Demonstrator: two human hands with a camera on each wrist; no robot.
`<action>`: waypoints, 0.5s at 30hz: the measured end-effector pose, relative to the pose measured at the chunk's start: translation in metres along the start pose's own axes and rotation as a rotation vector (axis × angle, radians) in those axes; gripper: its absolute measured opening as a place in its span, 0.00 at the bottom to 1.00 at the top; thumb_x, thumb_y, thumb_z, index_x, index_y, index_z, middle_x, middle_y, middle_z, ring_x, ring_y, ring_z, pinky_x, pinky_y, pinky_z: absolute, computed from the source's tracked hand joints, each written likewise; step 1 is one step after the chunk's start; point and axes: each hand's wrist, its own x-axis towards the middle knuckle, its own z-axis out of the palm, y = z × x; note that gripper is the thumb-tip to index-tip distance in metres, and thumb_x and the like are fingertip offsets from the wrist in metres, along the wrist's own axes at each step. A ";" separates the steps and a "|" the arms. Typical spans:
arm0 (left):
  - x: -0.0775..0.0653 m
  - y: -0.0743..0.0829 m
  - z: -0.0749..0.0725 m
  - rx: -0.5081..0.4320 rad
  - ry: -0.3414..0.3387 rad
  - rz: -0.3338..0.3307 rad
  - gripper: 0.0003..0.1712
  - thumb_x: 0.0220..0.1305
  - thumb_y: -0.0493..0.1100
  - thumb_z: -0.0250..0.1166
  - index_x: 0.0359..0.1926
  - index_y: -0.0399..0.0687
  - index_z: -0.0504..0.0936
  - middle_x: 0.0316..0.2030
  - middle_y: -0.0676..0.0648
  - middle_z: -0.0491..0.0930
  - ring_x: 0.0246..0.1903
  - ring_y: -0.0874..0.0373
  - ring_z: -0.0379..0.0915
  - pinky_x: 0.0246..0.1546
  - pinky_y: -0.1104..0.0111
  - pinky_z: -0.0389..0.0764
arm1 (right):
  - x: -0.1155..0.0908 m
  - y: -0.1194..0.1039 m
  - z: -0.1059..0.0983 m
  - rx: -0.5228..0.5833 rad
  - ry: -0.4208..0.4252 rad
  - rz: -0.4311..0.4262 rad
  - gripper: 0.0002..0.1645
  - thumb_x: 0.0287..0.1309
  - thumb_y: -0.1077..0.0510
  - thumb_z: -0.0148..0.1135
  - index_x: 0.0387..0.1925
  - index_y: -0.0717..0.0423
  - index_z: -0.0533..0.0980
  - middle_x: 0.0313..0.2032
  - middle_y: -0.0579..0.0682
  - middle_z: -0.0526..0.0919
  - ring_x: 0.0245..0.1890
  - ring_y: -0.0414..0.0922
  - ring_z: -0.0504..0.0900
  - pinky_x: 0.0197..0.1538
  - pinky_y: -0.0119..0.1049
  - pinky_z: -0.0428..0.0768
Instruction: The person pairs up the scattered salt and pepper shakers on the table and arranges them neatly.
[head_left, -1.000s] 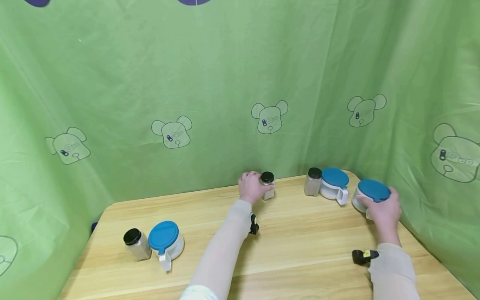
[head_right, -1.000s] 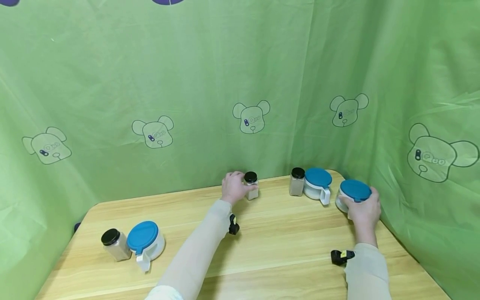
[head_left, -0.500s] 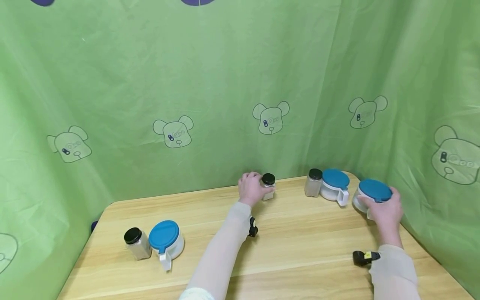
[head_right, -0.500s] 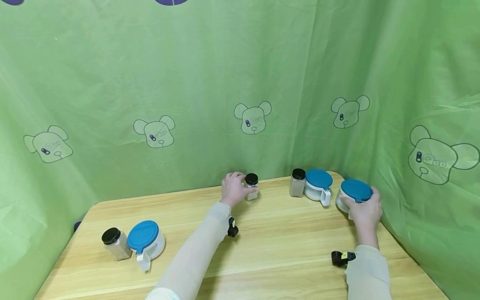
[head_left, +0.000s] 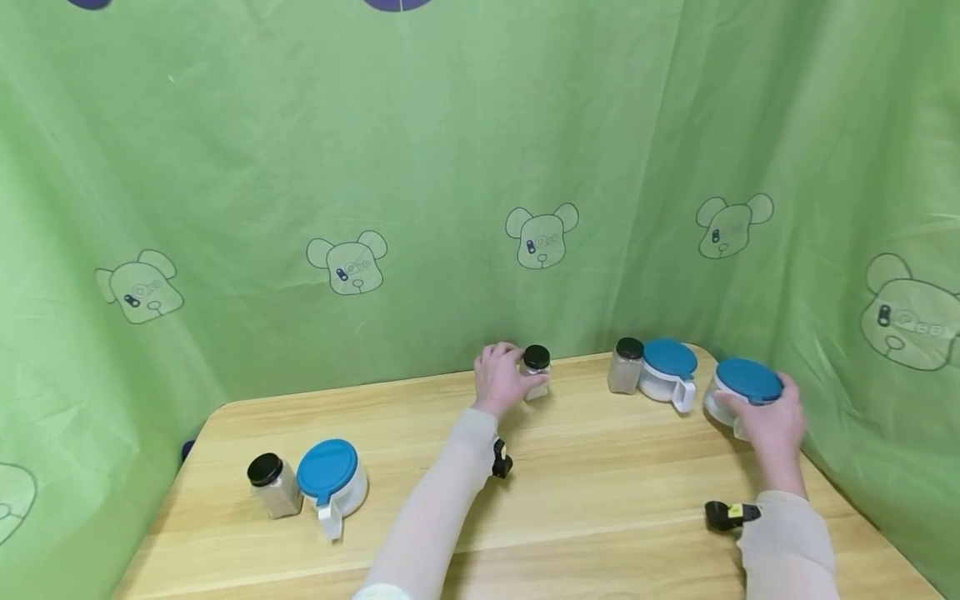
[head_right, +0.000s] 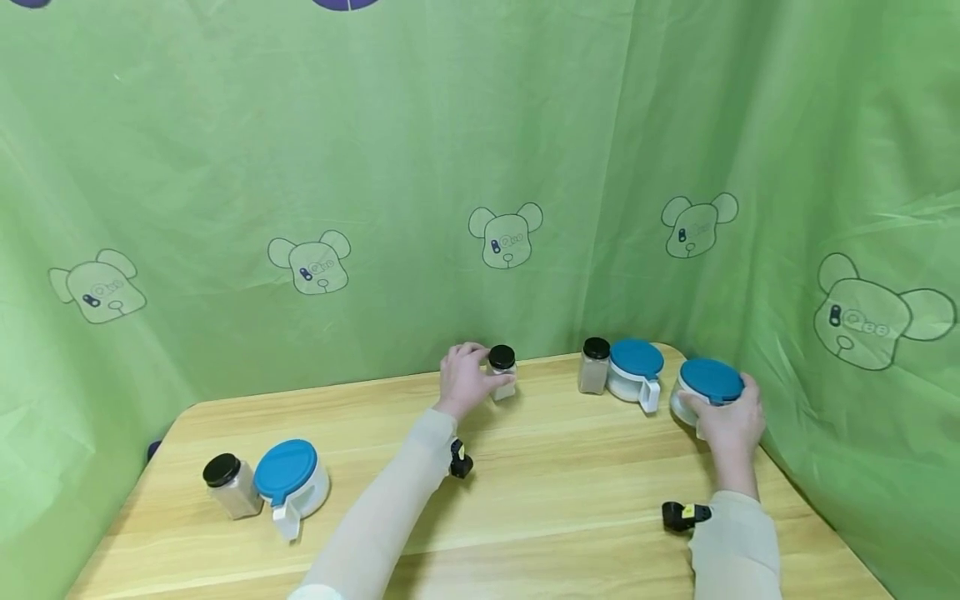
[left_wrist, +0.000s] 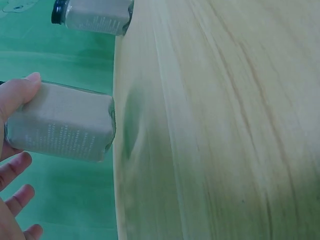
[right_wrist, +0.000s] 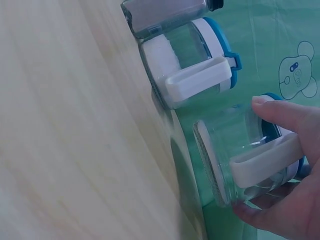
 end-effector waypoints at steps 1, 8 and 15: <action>-0.001 0.000 -0.001 -0.004 0.003 0.005 0.41 0.46 0.70 0.71 0.57 0.52 0.81 0.58 0.53 0.77 0.59 0.53 0.67 0.63 0.56 0.66 | -0.001 -0.001 0.000 0.000 0.001 -0.002 0.64 0.53 0.38 0.67 0.77 0.54 0.39 0.75 0.65 0.47 0.72 0.70 0.50 0.68 0.68 0.56; -0.008 -0.002 -0.004 -0.048 0.046 0.029 0.40 0.45 0.69 0.72 0.55 0.51 0.82 0.57 0.53 0.78 0.59 0.52 0.67 0.66 0.54 0.64 | -0.004 -0.007 0.000 0.004 -0.001 -0.008 0.63 0.54 0.40 0.68 0.77 0.55 0.40 0.75 0.66 0.47 0.72 0.70 0.50 0.69 0.68 0.56; -0.012 -0.001 -0.013 -0.063 0.066 0.046 0.41 0.45 0.70 0.71 0.55 0.50 0.82 0.58 0.52 0.78 0.60 0.51 0.68 0.67 0.52 0.63 | -0.005 -0.008 -0.002 0.006 0.004 -0.020 0.63 0.54 0.40 0.68 0.77 0.55 0.40 0.75 0.66 0.48 0.72 0.70 0.50 0.68 0.69 0.56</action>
